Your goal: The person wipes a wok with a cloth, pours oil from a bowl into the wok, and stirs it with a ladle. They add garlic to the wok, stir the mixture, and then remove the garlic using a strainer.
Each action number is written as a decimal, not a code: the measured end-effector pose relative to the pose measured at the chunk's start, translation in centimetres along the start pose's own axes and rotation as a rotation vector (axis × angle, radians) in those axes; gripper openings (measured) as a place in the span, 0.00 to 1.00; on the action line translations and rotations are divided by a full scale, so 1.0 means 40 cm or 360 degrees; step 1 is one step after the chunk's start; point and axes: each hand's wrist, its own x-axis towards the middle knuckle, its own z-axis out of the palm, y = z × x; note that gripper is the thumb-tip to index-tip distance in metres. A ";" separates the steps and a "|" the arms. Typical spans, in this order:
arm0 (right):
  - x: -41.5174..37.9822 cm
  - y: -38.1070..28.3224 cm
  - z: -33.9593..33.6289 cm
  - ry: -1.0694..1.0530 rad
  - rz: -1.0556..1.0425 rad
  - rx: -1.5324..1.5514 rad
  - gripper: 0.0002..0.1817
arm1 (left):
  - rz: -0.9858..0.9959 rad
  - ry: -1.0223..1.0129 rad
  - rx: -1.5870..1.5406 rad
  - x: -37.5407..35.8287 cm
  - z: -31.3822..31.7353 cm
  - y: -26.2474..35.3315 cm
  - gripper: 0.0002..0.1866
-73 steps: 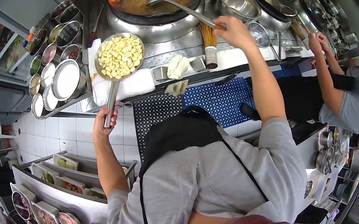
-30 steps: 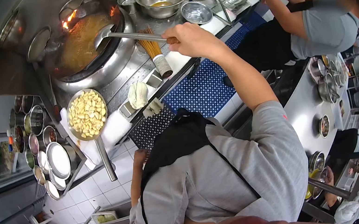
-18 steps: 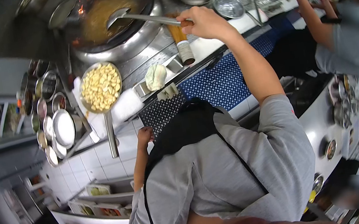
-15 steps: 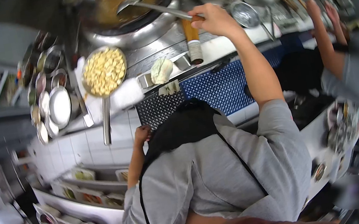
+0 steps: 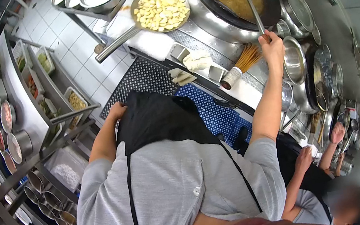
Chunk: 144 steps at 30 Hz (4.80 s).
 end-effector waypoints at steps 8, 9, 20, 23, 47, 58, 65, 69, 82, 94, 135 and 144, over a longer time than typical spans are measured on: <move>-0.084 -0.093 -0.029 0.0016 0.0124 -0.0100 0.21 | 0.0091 -0.0083 0.0262 0.105 -0.069 -0.017 0.20; -0.096 -0.105 -0.034 0.0007 0.0167 -0.0095 0.21 | 0.0104 -0.0115 0.0248 0.134 -0.089 -0.027 0.20; -0.237 -0.354 -0.123 -0.0174 0.0611 0.0062 0.22 | 0.0224 -0.0406 0.0207 0.320 -0.358 -0.128 0.13; -0.264 -0.377 -0.152 -0.0213 0.0650 0.0174 0.22 | 0.0098 -0.0535 0.0409 0.376 -0.443 -0.190 0.11; -0.092 -0.391 0.018 -0.0207 0.0737 0.0818 0.21 | 0.0143 -0.0280 -0.0259 0.419 -0.443 -0.155 0.21; 0.041 -0.336 0.107 0.0188 0.0262 -0.0265 0.18 | 0.0326 -0.0354 -0.0057 0.314 -0.383 -0.108 0.21; -0.030 -0.344 0.028 0.0093 0.0577 -0.0043 0.16 | 0.0290 -0.0398 -0.0080 0.308 -0.423 -0.081 0.22; -0.096 -0.380 -0.017 0.0027 0.0659 -0.0020 0.16 | 0.0236 -0.0420 -0.0116 0.375 -0.449 -0.154 0.22; -0.279 -0.484 -0.178 -0.0227 0.0711 0.0361 0.20 | 0.0215 -0.0366 -0.0071 0.422 -0.577 -0.247 0.16; -0.192 -0.490 -0.071 -0.0184 0.0633 0.0501 0.18 | 0.0359 -0.0414 0.0152 0.397 -0.580 -0.178 0.23; -0.273 -0.433 -0.213 -0.0277 0.0765 0.0289 0.19 | 0.0227 -0.0404 -0.0116 0.439 -0.533 -0.190 0.21; -0.275 -0.419 -0.204 -0.0265 0.0781 0.0540 0.21 | 0.0271 -0.0520 0.0161 0.450 -0.525 -0.271 0.14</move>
